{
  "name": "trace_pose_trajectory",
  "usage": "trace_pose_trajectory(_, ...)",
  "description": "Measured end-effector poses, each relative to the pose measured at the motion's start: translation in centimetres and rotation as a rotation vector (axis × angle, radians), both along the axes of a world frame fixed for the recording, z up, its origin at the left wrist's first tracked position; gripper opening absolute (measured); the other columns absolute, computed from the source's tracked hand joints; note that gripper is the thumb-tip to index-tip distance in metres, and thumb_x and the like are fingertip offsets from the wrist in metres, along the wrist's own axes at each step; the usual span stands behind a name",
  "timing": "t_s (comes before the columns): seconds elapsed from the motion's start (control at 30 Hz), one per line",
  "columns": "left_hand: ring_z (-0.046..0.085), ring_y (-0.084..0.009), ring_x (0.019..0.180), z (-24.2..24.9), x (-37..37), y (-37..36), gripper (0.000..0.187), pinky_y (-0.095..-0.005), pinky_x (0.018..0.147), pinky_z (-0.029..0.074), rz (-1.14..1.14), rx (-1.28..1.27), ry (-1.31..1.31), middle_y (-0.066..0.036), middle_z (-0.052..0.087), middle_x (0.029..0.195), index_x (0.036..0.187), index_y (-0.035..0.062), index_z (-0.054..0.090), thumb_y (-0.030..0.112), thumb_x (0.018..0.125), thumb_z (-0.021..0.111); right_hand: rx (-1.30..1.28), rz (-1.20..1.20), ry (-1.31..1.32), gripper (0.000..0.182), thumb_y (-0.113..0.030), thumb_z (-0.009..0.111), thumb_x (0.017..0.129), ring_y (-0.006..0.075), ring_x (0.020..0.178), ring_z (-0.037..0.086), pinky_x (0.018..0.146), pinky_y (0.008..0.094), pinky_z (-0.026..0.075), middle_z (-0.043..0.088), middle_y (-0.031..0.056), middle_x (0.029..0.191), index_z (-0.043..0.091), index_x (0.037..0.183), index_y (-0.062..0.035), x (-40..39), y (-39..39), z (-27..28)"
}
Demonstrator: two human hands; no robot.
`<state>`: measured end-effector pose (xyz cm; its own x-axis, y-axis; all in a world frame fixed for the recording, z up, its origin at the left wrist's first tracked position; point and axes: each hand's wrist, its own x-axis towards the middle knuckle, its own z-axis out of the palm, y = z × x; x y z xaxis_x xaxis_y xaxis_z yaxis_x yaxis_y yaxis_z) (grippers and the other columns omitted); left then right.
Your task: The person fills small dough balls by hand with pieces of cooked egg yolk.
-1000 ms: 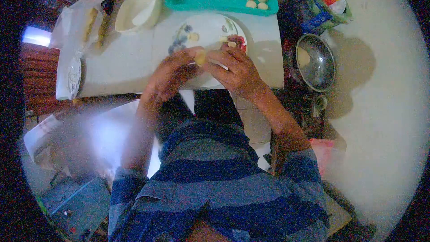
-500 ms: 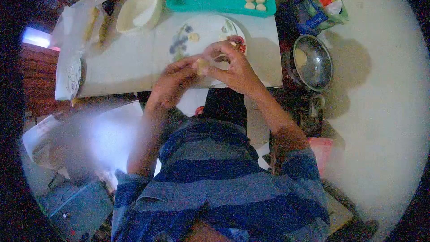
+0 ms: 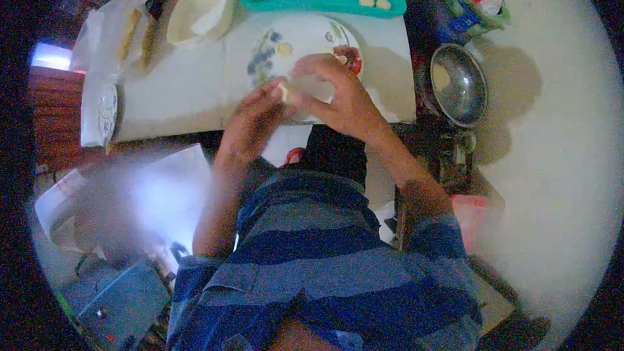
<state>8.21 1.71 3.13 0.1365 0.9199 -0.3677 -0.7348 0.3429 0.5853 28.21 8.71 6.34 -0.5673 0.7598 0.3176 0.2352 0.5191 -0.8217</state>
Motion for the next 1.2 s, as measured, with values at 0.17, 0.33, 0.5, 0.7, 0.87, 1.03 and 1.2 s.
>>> trace_pose_trajectory(0.17, 0.065, -0.0191, 0.109, 0.0, 0.3, 0.2, 0.032, -0.0324, 0.096, 0.057, 0.030, -0.008, 0.037, -0.010, 0.065, 0.117, 0.130, -0.0007, 0.059, 0.010, 0.100, 0.065, 0.175, -0.105, -0.082, 0.032, -0.022, 0.083, 0.082, 0.0272, 0.120, 0.060, 0.110, 0.0425, 0.041, 0.065, 0.0104, 0.122, 0.070, 0.108, -0.0061, -0.3, -1.0, -0.3)
trace_pose_trajectory(0.33, 0.065, -0.0181, 0.109, -0.2, 0.5, 0.3, 0.031, -0.0325, 0.097, 0.056, 0.022, 0.020, 0.038, -0.009, 0.065, 0.117, 0.129, -0.0004, 0.059, 0.010, 0.100, 0.066, 0.163, -0.140, -0.042, 0.024, -0.017, 0.083, 0.082, 0.0253, 0.116, 0.062, 0.114, 0.0443, 0.037, 0.068, 0.0094, 0.117, 0.072, 0.100, -0.0049, -0.6, -1.1, -0.6)
trace_pose_trajectory(0.5, 0.066, -0.0185, 0.107, 0.3, 0.9, 0.3, 0.034, -0.0320, 0.095, 0.056, 0.028, 0.014, 0.078, -0.009, 0.066, 0.118, 0.130, -0.0009, 0.060, 0.009, 0.098, 0.068, 0.132, -0.157, 0.030, 0.016, -0.013, 0.077, 0.088, 0.0266, 0.109, 0.065, 0.102, 0.0405, 0.047, 0.069, 0.0108, 0.112, 0.071, 0.098, -0.0021, -0.7, -0.7, -1.7)
trace_pose_trajectory(0.7, 0.068, -0.0194, 0.106, 0.1, 1.2, 0.3, 0.036, -0.0327, 0.095, 0.057, 0.054, -0.014, 0.199, -0.010, 0.068, 0.117, 0.130, -0.0017, 0.062, 0.010, 0.097, 0.070, 0.169, -0.125, 0.006, 0.014, -0.013, 0.074, 0.092, 0.0272, 0.107, 0.065, 0.097, 0.0389, 0.049, 0.069, 0.0119, 0.112, 0.069, 0.097, -0.0003, -0.5, -0.7, -1.5)
trace_pose_trajectory(0.87, 0.068, -0.0193, 0.106, 0.6, 1.4, 0.1, 0.037, -0.0326, 0.094, 0.058, 0.027, 0.023, 0.214, -0.010, 0.069, 0.117, 0.131, -0.0017, 0.062, 0.011, 0.097, 0.070, 0.127, -0.134, 0.027, 0.017, -0.015, 0.075, 0.091, 0.0280, 0.108, 0.065, 0.100, 0.0401, 0.048, 0.069, 0.0121, 0.112, 0.070, 0.099, -0.0012, -0.3, -0.6, -2.0)
trace_pose_trajectory(1.03, 0.069, -0.0192, 0.104, 0.3, 1.2, 0.1, 0.035, -0.0310, 0.093, 0.059, 0.039, 0.012, 0.163, -0.011, 0.069, 0.117, 0.130, -0.0015, 0.063, 0.010, 0.098, 0.069, 0.326, -0.092, -0.070, 0.029, -0.018, 0.076, 0.086, 0.0317, 0.115, 0.063, 0.102, 0.0436, 0.049, 0.065, 0.0140, 0.122, 0.072, 0.113, -0.0083, 0.6, -0.1, 0.0)
trace_pose_trajectory(1.2, 0.069, -0.0191, 0.103, 0.1, 1.3, 0.2, 0.034, -0.0304, 0.091, 0.060, 0.012, 0.005, 0.148, -0.011, 0.069, 0.116, 0.129, -0.0017, 0.063, 0.009, 0.098, 0.069, 0.624, 0.025, -0.147, 0.035, -0.019, 0.078, 0.082, 0.0301, 0.117, 0.062, 0.103, 0.0462, 0.048, 0.063, 0.0105, 0.129, 0.074, 0.117, -0.0166, 1.5, 0.7, -1.5)
